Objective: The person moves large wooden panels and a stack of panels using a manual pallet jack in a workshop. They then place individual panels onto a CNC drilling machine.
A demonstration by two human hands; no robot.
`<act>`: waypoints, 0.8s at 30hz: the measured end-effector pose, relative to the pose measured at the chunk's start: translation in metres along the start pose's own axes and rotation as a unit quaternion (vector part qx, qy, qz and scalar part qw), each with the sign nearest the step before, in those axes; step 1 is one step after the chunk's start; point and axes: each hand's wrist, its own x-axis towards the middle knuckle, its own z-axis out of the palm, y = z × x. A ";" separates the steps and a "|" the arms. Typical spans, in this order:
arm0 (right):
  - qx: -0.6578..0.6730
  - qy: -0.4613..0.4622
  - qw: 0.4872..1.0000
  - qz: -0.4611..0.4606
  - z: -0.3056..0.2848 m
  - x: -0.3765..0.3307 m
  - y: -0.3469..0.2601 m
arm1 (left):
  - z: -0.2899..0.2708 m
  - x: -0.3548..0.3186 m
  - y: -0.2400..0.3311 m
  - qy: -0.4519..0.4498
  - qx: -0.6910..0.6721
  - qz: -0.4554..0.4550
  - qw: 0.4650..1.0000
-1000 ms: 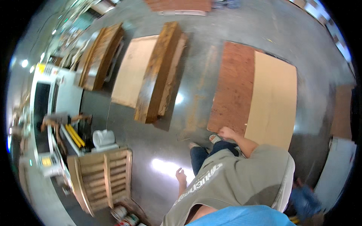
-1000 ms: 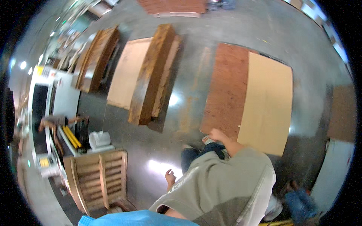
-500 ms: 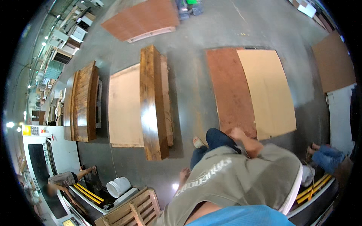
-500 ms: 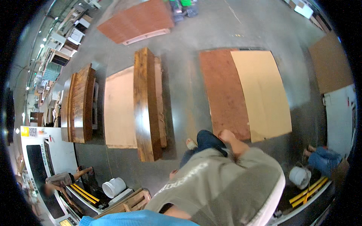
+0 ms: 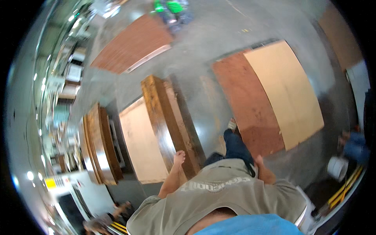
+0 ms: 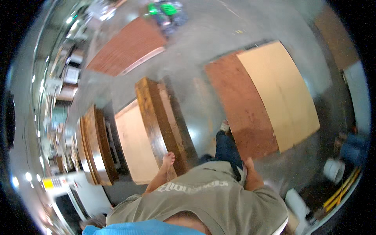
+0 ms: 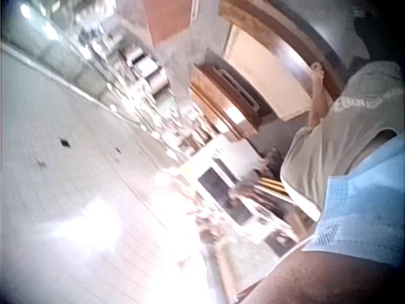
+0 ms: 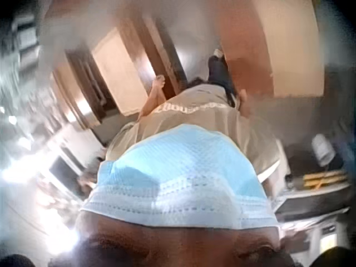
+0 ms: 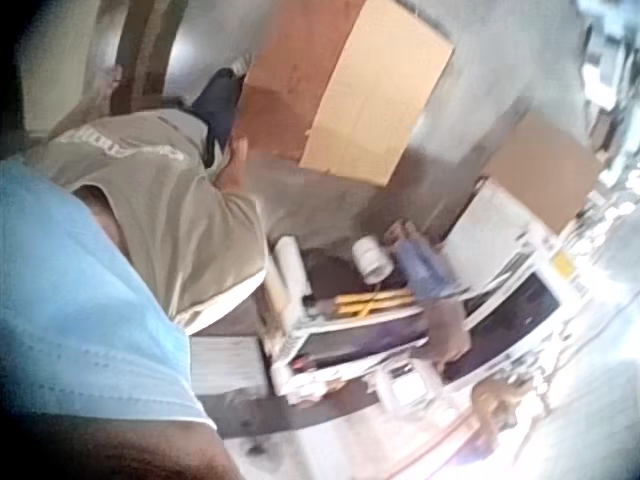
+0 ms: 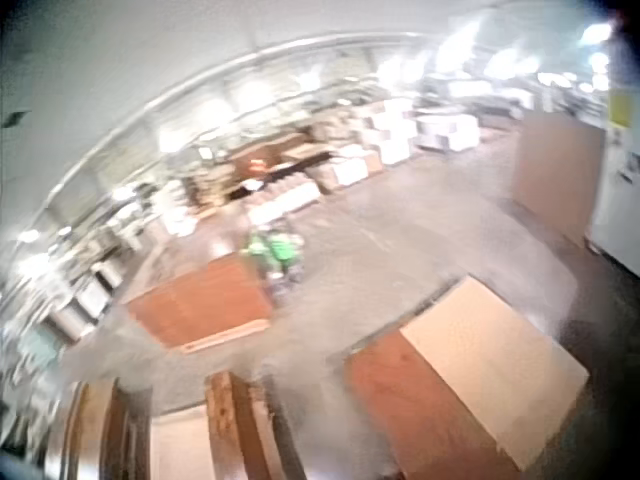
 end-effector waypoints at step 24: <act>0.636 0.216 0.616 0.412 0.204 0.397 -0.148 | 0.568 0.511 0.231 -0.125 0.140 -0.098 0.977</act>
